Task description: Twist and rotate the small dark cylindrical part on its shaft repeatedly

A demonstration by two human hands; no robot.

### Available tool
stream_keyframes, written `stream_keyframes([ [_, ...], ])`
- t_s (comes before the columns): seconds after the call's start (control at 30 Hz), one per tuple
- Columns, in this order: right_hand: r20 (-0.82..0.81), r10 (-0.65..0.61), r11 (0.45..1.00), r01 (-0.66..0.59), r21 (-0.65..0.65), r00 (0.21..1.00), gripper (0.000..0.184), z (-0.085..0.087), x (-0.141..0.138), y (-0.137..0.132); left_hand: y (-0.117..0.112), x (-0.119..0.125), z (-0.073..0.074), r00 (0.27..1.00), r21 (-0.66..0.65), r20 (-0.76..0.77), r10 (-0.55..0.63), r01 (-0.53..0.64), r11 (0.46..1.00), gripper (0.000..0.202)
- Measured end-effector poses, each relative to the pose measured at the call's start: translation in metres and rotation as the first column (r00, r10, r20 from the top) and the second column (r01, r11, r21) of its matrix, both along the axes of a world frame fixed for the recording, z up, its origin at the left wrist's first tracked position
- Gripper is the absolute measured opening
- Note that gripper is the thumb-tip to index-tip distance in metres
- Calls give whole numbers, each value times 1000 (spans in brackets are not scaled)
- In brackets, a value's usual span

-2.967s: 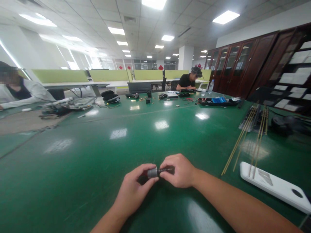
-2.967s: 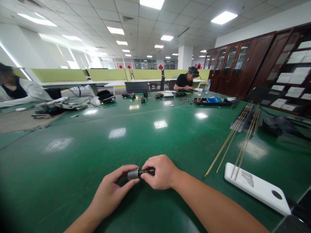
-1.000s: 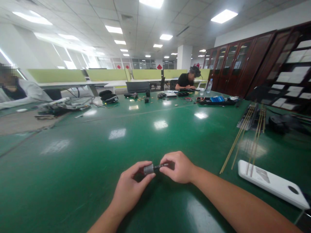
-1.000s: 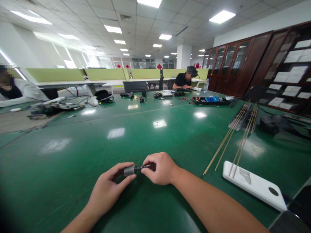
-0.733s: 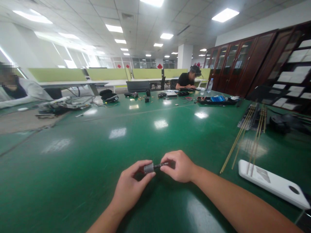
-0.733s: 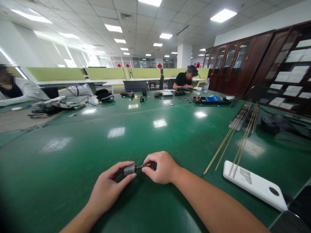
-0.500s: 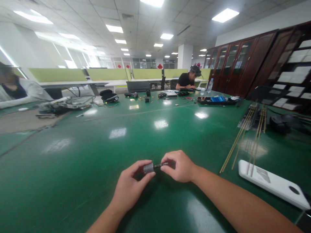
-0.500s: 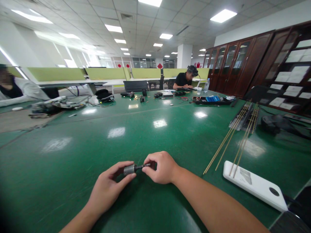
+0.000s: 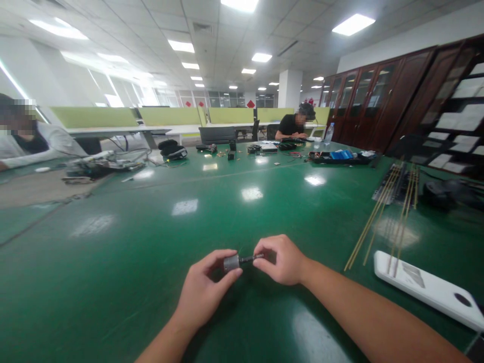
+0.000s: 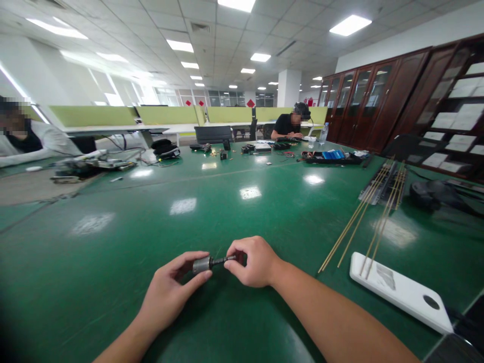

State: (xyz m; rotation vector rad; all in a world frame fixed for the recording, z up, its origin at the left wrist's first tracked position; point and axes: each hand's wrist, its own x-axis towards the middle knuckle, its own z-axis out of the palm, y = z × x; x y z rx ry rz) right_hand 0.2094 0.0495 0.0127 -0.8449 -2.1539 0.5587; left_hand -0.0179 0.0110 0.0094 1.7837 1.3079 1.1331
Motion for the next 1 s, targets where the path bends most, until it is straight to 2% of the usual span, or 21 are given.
stream_keyframes([
  [1.0,-71,50,997,-54,-56,996,8,4,2,-1,1,-5,0,994,-46,112,-6,12,999,34],
])
